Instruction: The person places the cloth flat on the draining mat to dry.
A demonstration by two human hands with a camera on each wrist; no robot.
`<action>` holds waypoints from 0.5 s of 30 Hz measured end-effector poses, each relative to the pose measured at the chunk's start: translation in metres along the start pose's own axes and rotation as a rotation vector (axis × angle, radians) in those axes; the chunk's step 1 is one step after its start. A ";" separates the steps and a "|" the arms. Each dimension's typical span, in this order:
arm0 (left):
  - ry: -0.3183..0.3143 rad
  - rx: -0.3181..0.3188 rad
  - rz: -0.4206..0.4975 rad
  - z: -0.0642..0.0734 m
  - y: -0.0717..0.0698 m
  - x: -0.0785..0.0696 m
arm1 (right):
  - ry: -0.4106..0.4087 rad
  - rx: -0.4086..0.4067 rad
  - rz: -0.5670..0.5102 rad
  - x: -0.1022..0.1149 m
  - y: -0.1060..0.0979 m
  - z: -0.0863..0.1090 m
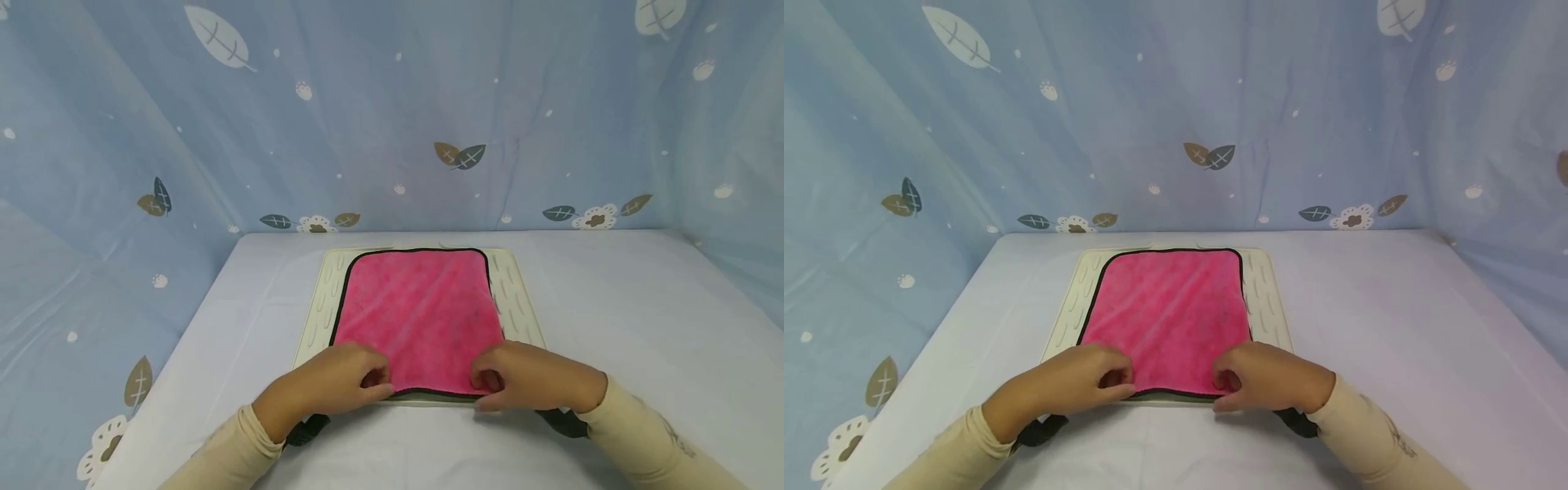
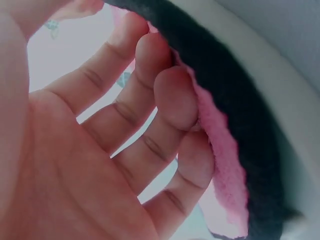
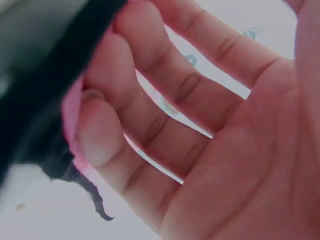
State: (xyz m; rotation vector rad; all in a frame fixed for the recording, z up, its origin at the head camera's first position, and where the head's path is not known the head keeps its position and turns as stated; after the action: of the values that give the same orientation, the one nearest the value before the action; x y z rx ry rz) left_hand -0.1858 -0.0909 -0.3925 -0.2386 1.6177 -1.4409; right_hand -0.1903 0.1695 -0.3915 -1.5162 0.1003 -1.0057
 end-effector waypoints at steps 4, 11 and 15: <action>0.034 0.011 -0.008 0.001 0.002 -0.001 | 0.014 -0.019 0.074 0.005 0.000 0.000; 0.066 0.009 -0.024 0.005 -0.006 -0.007 | -0.044 -0.051 0.055 0.012 -0.006 0.003; 0.064 0.038 -0.001 0.007 -0.004 -0.008 | -0.024 -0.001 0.033 0.014 -0.005 0.005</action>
State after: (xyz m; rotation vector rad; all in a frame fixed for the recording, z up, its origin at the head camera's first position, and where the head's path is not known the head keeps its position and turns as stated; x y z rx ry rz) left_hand -0.1780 -0.0912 -0.3845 -0.1729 1.6403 -1.4924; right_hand -0.1808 0.1661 -0.3797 -1.5229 0.1085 -0.9613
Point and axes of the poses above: each hand's wrist, its own z-axis away from the middle knuckle, its own y-axis out of the palm, x = y × z, the point moved 4 cm from there along -z, towards the middle knuckle, and after that the axes turned 3 degrees about z, right-handed, at the moved point
